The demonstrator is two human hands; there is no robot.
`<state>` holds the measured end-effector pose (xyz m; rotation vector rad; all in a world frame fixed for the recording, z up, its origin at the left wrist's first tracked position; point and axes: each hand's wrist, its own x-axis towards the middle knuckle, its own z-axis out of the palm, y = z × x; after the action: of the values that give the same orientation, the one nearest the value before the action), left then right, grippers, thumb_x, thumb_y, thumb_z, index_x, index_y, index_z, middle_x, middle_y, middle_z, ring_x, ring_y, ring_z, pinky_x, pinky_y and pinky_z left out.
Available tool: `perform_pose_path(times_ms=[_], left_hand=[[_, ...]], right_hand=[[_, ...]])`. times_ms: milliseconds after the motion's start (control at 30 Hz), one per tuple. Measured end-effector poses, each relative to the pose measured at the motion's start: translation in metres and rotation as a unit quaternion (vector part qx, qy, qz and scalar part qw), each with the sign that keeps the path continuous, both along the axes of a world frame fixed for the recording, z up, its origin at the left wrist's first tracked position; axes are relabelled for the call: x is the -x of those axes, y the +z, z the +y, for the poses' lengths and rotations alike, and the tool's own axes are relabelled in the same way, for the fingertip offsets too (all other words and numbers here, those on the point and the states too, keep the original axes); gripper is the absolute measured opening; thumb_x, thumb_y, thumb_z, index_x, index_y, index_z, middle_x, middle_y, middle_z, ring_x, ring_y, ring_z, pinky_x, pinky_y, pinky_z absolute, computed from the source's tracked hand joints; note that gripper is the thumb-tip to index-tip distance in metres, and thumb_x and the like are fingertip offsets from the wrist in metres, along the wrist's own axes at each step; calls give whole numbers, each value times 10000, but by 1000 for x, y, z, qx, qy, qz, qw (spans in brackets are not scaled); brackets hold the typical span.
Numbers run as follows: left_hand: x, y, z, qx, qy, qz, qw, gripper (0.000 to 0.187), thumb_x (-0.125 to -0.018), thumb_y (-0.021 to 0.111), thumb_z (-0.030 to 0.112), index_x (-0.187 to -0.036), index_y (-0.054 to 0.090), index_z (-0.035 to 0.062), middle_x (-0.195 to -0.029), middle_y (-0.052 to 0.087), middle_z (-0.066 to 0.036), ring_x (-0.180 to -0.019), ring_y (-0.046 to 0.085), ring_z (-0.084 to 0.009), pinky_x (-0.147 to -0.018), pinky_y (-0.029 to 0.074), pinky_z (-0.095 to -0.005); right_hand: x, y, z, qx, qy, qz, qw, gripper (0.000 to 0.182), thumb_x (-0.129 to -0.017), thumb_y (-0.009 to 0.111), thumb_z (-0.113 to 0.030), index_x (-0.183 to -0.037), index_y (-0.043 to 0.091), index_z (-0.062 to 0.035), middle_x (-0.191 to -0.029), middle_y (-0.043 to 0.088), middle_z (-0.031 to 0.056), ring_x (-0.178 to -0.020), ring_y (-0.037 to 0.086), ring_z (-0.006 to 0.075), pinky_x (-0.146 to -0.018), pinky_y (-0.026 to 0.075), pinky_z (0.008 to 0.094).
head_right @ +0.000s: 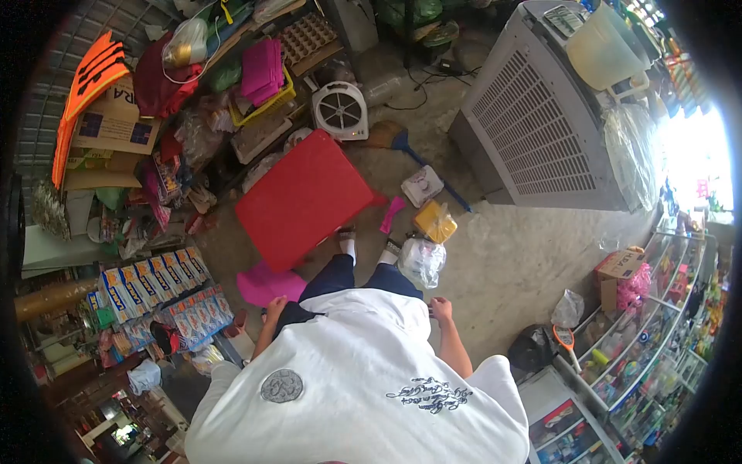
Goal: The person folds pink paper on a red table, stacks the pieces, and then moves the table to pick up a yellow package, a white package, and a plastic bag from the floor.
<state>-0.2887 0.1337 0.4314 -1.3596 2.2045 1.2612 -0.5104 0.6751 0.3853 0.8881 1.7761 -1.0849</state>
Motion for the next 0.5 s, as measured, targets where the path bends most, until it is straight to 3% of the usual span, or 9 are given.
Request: perform_pose_path(times_ms=[67, 167, 300, 367, 433, 500], left_hand=[[-36, -44, -15, 6, -79, 4, 997, 472, -999, 660, 409, -1130, 722, -40, -966, 768, -149, -926, 728, -215, -756, 578, -369], [-52, -46, 0, 26, -33, 4, 999, 501, -982, 677, 446, -1070, 743, -43, -979, 770, -174, -936, 728, -218, -823, 560, -379], [-52, 2, 25, 45, 2, -38, 998, 466, -993, 665, 422, -1071, 755, -29, -956, 770, -186, -953, 735, -242, -866, 552, -367], [-74, -6, 30, 43, 8, -2, 999, 454, -1001, 652, 412, -1055, 758, -26, -951, 770, -191, -945, 741, -261, -857, 555, -374], [-116, -51, 26, 39, -4, -2, 999, 455, -1008, 640, 414, -1051, 755, -25, -967, 770, -193, -935, 740, -262, -845, 553, -383], [-115, -44, 30, 26, -23, -5, 999, 457, -1015, 629, 416, -1048, 751, -23, -982, 769, -195, -926, 738, -263, -832, 552, -392]], right_hand=[[1, -23, 18, 7, -28, -3, 1000, 349, -967, 603, -186, -1246, 655, 17, -1007, 757, 150, -787, 755, 259, -640, 616, 371], [19, -28, 24, 3, -32, 0, 999, 333, -973, 608, -195, -1230, 660, 10, -994, 754, 147, -742, 742, 242, -630, 606, 352], [38, -44, 24, 15, 23, 12, 1000, 317, -991, 620, -204, -1230, 656, 1, -980, 749, 145, -732, 725, 233, -632, 596, 344], [52, -45, 12, 18, 41, 18, 999, 326, -998, 616, -211, -1242, 654, 1, -986, 751, 142, -746, 727, 230, -641, 595, 350], [65, -39, -5, 13, 54, 15, 998, 331, -1003, 612, -215, -1248, 654, 2, -991, 753, 137, -762, 729, 227, -649, 594, 356], [70, -34, -25, 25, 45, 26, 998, 331, -1006, 609, -216, -1253, 653, 1, -992, 753, 134, -766, 730, 225, -643, 591, 352]])
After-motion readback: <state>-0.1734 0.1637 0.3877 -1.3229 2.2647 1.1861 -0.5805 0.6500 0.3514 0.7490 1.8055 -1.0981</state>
